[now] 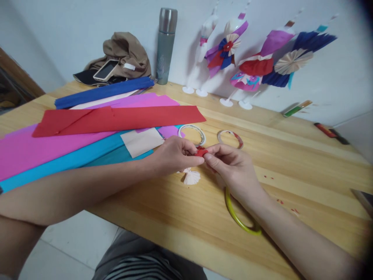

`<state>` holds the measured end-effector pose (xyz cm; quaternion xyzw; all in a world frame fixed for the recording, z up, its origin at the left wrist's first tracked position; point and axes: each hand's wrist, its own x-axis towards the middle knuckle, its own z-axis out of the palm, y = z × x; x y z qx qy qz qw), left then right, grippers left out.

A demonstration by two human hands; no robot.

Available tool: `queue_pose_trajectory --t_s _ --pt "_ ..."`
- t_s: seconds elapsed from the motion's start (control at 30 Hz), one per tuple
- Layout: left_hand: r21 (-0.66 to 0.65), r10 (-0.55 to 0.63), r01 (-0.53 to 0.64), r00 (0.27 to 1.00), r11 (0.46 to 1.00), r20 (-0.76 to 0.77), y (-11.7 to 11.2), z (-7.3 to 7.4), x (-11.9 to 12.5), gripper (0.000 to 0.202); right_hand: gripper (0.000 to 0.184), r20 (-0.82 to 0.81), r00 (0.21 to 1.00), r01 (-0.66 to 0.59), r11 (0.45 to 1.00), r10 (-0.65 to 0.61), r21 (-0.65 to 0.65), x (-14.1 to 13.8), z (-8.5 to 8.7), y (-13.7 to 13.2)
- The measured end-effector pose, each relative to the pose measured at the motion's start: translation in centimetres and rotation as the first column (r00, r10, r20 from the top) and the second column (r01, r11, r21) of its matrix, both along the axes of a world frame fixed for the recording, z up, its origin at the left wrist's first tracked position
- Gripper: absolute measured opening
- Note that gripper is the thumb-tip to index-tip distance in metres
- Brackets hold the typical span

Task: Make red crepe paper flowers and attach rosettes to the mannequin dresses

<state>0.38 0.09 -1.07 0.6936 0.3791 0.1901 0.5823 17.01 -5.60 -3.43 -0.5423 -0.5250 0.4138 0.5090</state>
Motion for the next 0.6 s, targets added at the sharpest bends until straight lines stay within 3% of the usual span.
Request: queue_pose_trajectory --t_s 0.23,0.6 --pt "0.071 0.005 -0.004 1.000 0.997 -0.014 -0.07 -0.21 0.01 0.021 0.012 -0.018 0.999 -0.038 0.999 0.037 -0.005 0.25 -0.75 -0.17" --pt "0.012 -0.053 0.052 0.998 0.999 0.023 -0.03 -0.09 -0.25 0.019 0.014 -0.037 0.999 -0.032 0.999 0.032 -0.008 0.23 -0.79 -0.16"
